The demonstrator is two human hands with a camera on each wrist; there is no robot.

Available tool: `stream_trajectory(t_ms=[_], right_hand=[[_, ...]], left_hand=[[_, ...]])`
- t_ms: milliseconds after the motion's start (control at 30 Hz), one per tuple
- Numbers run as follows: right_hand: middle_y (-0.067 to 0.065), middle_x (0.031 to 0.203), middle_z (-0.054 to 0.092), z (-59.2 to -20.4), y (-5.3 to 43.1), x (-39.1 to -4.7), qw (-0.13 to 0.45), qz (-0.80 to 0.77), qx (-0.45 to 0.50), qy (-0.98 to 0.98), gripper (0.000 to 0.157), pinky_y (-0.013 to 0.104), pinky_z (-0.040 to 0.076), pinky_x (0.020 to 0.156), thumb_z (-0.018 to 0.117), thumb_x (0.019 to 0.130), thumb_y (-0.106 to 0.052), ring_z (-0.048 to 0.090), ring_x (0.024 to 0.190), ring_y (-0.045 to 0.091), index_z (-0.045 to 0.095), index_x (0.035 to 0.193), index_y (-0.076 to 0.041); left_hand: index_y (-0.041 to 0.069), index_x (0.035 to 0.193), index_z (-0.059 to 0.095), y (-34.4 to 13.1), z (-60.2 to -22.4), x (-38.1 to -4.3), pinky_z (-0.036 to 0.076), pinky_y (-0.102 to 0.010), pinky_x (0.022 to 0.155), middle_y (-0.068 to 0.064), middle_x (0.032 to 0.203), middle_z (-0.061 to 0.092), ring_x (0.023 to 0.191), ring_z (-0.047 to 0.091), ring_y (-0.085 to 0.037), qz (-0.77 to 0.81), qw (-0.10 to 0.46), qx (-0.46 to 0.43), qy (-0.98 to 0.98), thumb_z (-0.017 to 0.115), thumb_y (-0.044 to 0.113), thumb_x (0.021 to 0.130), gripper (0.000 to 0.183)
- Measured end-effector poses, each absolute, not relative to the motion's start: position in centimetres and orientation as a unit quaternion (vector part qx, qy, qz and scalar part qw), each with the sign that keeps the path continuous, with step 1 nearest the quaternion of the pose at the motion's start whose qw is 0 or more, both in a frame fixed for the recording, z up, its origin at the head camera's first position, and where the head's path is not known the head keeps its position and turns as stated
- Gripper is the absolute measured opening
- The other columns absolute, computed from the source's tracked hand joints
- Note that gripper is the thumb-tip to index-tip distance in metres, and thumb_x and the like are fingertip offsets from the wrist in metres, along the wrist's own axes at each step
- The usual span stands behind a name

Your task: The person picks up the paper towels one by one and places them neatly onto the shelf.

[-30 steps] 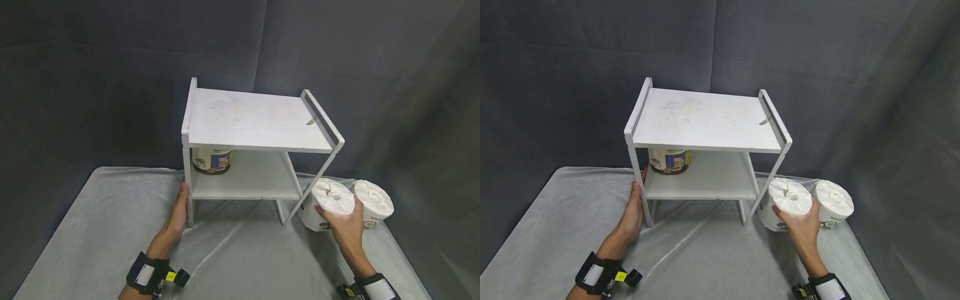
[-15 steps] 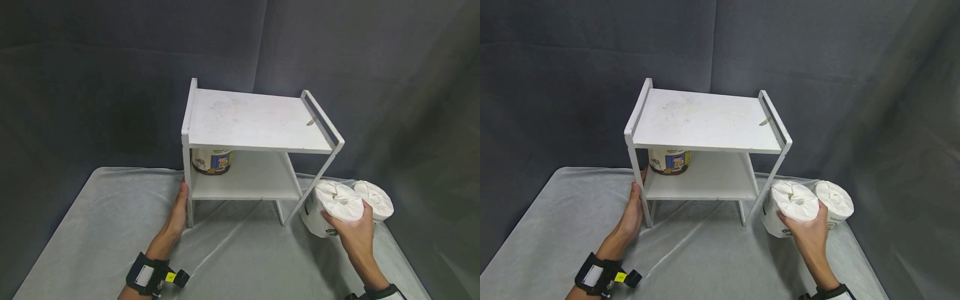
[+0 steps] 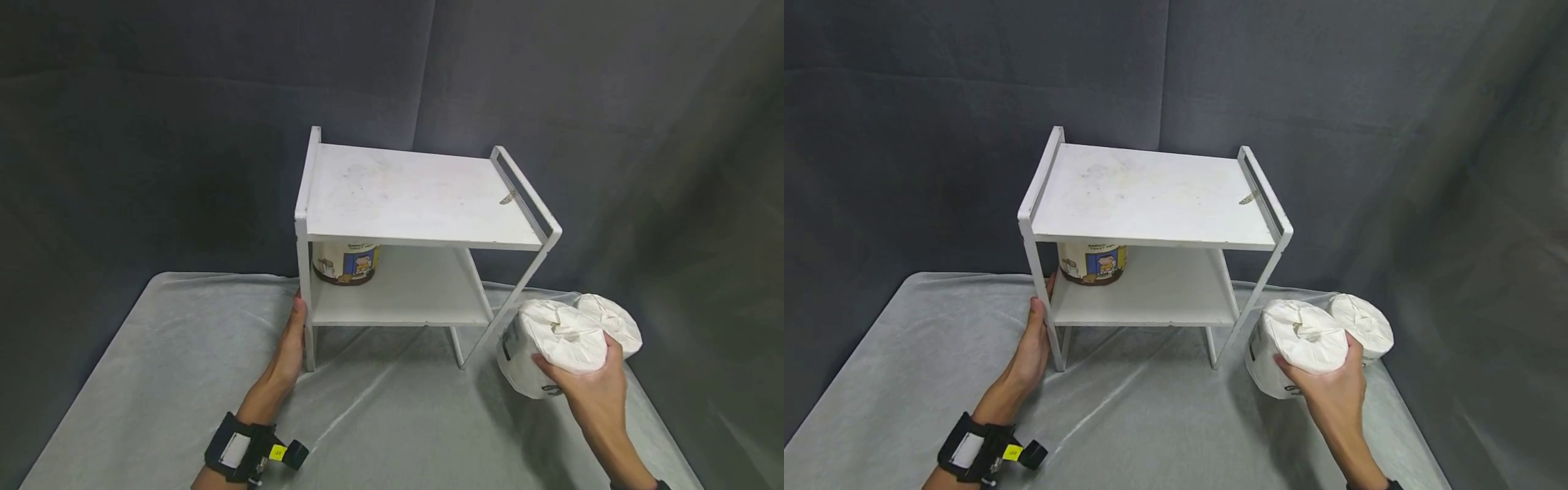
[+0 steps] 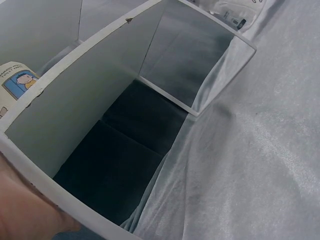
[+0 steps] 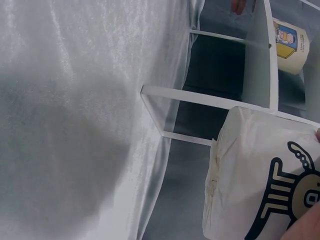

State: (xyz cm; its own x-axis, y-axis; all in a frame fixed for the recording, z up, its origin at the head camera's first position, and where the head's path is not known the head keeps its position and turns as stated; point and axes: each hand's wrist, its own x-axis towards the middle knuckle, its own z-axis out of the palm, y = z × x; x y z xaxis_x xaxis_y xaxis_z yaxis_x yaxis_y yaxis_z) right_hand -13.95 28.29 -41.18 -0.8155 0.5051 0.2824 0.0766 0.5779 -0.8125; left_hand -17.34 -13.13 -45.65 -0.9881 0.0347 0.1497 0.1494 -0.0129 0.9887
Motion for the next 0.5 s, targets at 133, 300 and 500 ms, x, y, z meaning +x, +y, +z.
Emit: stream_trajectory(t_ms=[133, 300, 500], right_hand=[[0.004, 0.131, 0.054, -40.8, 28.3, -13.5, 0.254, 0.422, -0.166, -0.854, 0.104, 0.025, 0.035, 0.092, 0.095, 0.055, -0.024, 0.047, 0.112, 0.009, 0.041, 0.144, -0.012], [0.001, 0.127, 0.055, -40.1, 28.1, -12.9, 0.27, 0.427, -0.149, -0.85, 0.101, 0.021, 0.035, 0.089, 0.095, 0.053, -0.016, 0.048, 0.108, 0.005, 0.045, 0.14, -0.009], [0.0, 0.127, 0.054, -39.3, 28.0, -12.2, 0.267, 0.424, -0.152, -0.852, 0.101, 0.019, 0.034, 0.089, 0.095, 0.054, -0.015, 0.047, 0.108, 0.004, 0.045, 0.141, -0.011]], left_hand=[[0.007, 0.157, -0.013, -13.1, -45.7, -17.3, -0.013, -0.059, 0.114, -0.018, 0.163, -0.017, 0.149, -0.017, -0.032, -0.709, 0.042, -0.069, -0.701, 0.007, 0.063, 0.098, 0.084], [0.006, 0.157, -0.013, -13.1, -45.6, -17.3, -0.013, -0.059, 0.114, -0.017, 0.163, -0.017, 0.149, -0.017, -0.032, -0.709, 0.045, -0.073, -0.7, 0.007, 0.061, 0.099, 0.083], [0.007, 0.157, -0.013, -13.2, -45.6, -17.3, -0.013, -0.06, 0.114, -0.017, 0.163, -0.016, 0.149, -0.017, -0.032, -0.712, 0.043, -0.075, -0.697, 0.007, 0.061, 0.099, 0.082]])
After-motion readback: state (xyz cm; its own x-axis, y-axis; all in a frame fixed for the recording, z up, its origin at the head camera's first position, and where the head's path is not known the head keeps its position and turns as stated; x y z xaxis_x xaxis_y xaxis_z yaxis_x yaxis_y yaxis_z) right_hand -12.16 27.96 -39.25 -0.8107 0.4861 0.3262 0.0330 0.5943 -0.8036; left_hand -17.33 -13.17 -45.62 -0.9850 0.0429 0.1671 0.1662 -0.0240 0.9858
